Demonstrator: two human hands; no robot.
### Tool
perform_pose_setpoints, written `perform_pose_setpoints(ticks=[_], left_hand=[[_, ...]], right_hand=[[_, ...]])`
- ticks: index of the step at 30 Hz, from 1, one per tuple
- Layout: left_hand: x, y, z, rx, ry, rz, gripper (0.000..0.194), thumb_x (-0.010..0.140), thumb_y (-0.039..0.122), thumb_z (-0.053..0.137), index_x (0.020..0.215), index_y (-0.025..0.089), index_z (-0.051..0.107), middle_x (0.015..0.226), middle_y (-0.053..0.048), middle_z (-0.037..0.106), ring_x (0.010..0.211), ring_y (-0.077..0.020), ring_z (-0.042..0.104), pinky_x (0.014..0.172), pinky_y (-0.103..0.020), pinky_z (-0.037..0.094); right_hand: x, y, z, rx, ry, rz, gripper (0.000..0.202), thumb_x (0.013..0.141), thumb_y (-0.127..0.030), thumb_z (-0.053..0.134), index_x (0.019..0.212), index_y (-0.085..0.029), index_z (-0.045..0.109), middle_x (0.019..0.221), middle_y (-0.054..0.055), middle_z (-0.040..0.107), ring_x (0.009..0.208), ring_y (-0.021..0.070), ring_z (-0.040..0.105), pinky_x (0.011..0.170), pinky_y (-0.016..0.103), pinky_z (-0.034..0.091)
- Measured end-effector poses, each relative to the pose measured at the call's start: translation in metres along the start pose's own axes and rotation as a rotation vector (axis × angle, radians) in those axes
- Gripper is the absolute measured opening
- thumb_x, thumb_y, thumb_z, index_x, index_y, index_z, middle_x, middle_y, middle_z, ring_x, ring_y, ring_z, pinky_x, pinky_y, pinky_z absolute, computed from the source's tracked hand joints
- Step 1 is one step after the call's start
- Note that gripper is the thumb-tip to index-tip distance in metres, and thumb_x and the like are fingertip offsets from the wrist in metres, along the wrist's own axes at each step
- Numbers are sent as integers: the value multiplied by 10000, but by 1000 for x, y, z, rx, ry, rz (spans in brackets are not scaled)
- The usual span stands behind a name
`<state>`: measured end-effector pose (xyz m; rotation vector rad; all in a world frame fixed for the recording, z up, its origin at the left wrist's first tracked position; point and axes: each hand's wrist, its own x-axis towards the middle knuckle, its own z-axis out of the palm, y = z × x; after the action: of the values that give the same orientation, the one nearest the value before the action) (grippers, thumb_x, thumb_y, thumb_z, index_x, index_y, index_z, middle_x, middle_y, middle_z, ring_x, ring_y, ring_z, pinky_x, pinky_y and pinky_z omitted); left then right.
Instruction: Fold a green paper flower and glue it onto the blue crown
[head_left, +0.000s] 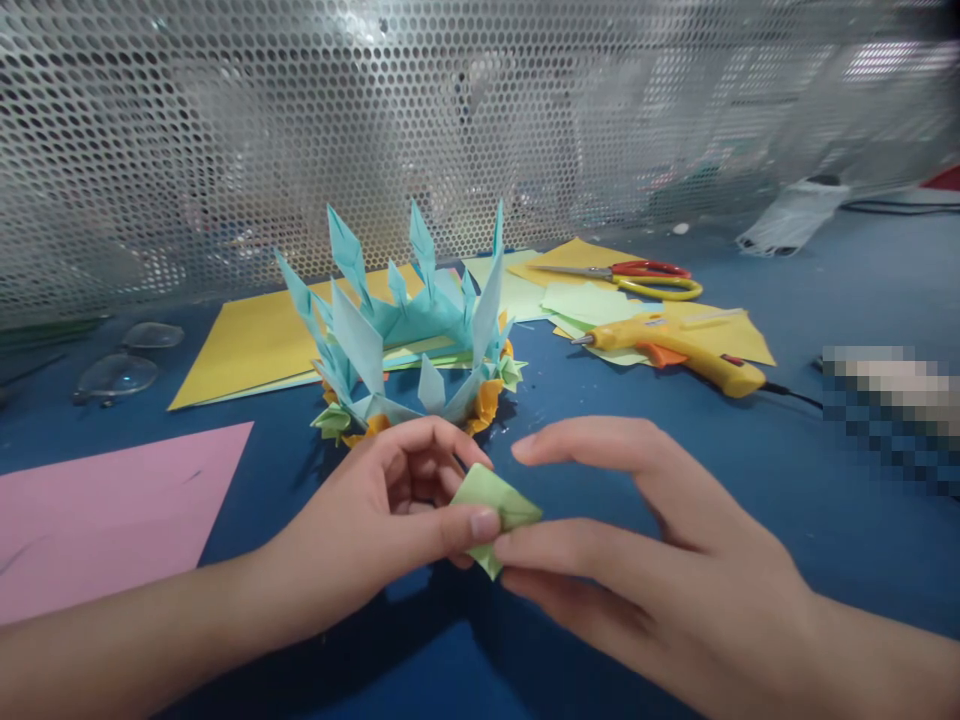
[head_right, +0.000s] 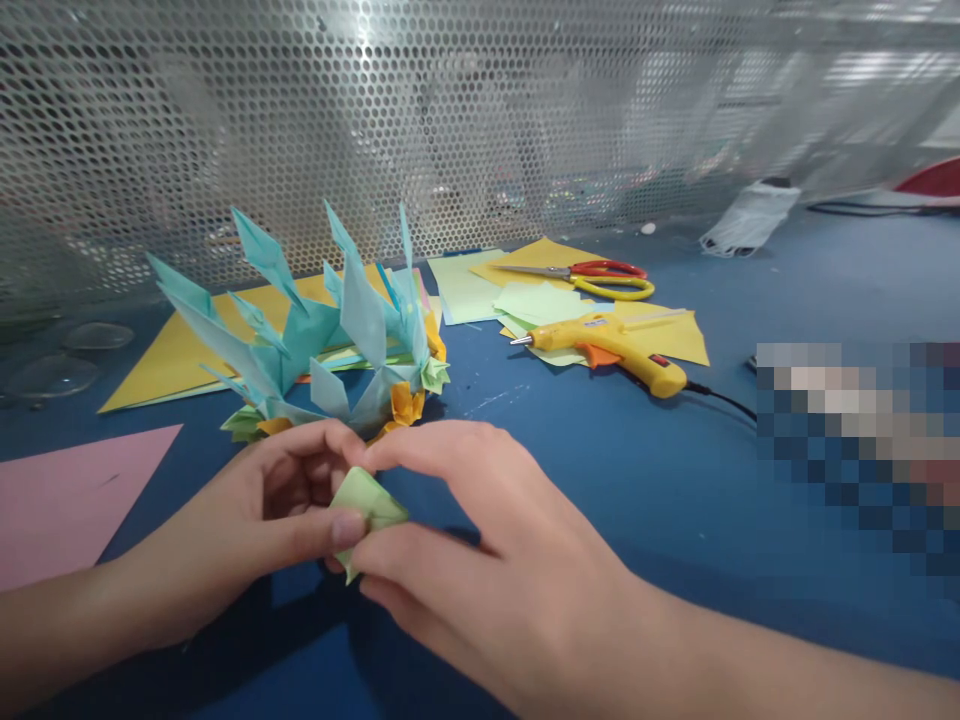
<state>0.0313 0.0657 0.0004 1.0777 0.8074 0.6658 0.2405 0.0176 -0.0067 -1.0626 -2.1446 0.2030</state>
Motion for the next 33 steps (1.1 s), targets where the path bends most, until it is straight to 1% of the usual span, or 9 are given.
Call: perform_pose_setpoints(ticks=[4, 8, 12, 15, 18, 21, 26, 29, 33], left_hand=[[0, 2, 0, -23, -16, -67, 246, 699, 116, 878, 828, 194, 684, 639, 57, 723, 569, -90, 663, 541, -145, 562], [-1, 5, 1, -25, -46, -106, 270, 675, 89, 889, 826, 194, 692, 632, 74, 710, 578, -81, 657, 544, -132, 549], [-1, 5, 0, -43, -56, -96, 251, 705, 126, 886, 862, 191, 702, 666, 60, 719, 594, -73, 657, 549, -115, 538], [0, 4, -1, -45, -53, -93, 254, 713, 181, 892, 877, 182, 698, 670, 43, 715, 594, -91, 659, 552, -152, 574], [-1, 3, 0, -36, -24, -85, 267, 711, 196, 896, 887, 180, 696, 656, 48, 699, 583, -87, 651, 542, -149, 574], [-3, 4, 2, -41, 1, -70, 287, 683, 179, 911, 868, 176, 691, 646, 54, 705, 568, -79, 648, 536, -140, 569], [-3, 5, 5, -71, 30, -71, 293, 648, 130, 922, 842, 172, 706, 631, 57, 728, 568, -79, 673, 551, -135, 572], [-4, 4, 6, -59, 75, -42, 337, 634, 88, 922, 897, 195, 739, 638, 70, 734, 587, -69, 681, 584, -119, 564], [-7, 0, 6, -17, 75, -11, 259, 689, 98, 890, 892, 216, 782, 715, 52, 774, 675, -82, 708, 668, -140, 577]], right_hand=[[7, -3, 2, 141, 74, 20, 309, 856, -163, 693, 1110, -300, 583, 1066, -24, 742, 978, 153, 724, 914, 229, 587], [10, -6, -2, 57, 84, -247, 273, 820, -59, 677, 1022, -231, 613, 934, -19, 799, 799, 119, 758, 909, 184, 574], [-3, -3, -2, -171, 63, -405, 217, 956, -113, 528, 1078, -226, 667, 841, -49, 815, 680, 123, 761, 987, 224, 546], [-7, -1, -1, -325, 37, -480, 435, 1024, -52, 316, 1044, -241, 708, 883, -66, 818, 691, 109, 757, 918, 231, 569], [-3, -2, -1, -377, 41, -539, 513, 1044, -45, 250, 1004, -229, 727, 965, -53, 814, 763, 104, 746, 754, 270, 587], [3, -2, -1, -294, 46, -492, 454, 1051, -74, 270, 1031, -193, 707, 904, -15, 808, 796, 123, 719, 682, 299, 562], [7, -1, 1, -136, -12, -414, 275, 1033, -107, 394, 987, -157, 661, 838, 29, 738, 786, 160, 632, 722, 294, 526], [10, -3, 4, -31, -18, -330, 200, 959, -35, 501, 884, -148, 649, 801, 29, 694, 727, 144, 573, 728, 257, 531], [13, -8, 6, 92, 2, -203, 195, 889, 20, 543, 883, -158, 622, 793, 23, 661, 739, 133, 577, 706, 238, 527]])
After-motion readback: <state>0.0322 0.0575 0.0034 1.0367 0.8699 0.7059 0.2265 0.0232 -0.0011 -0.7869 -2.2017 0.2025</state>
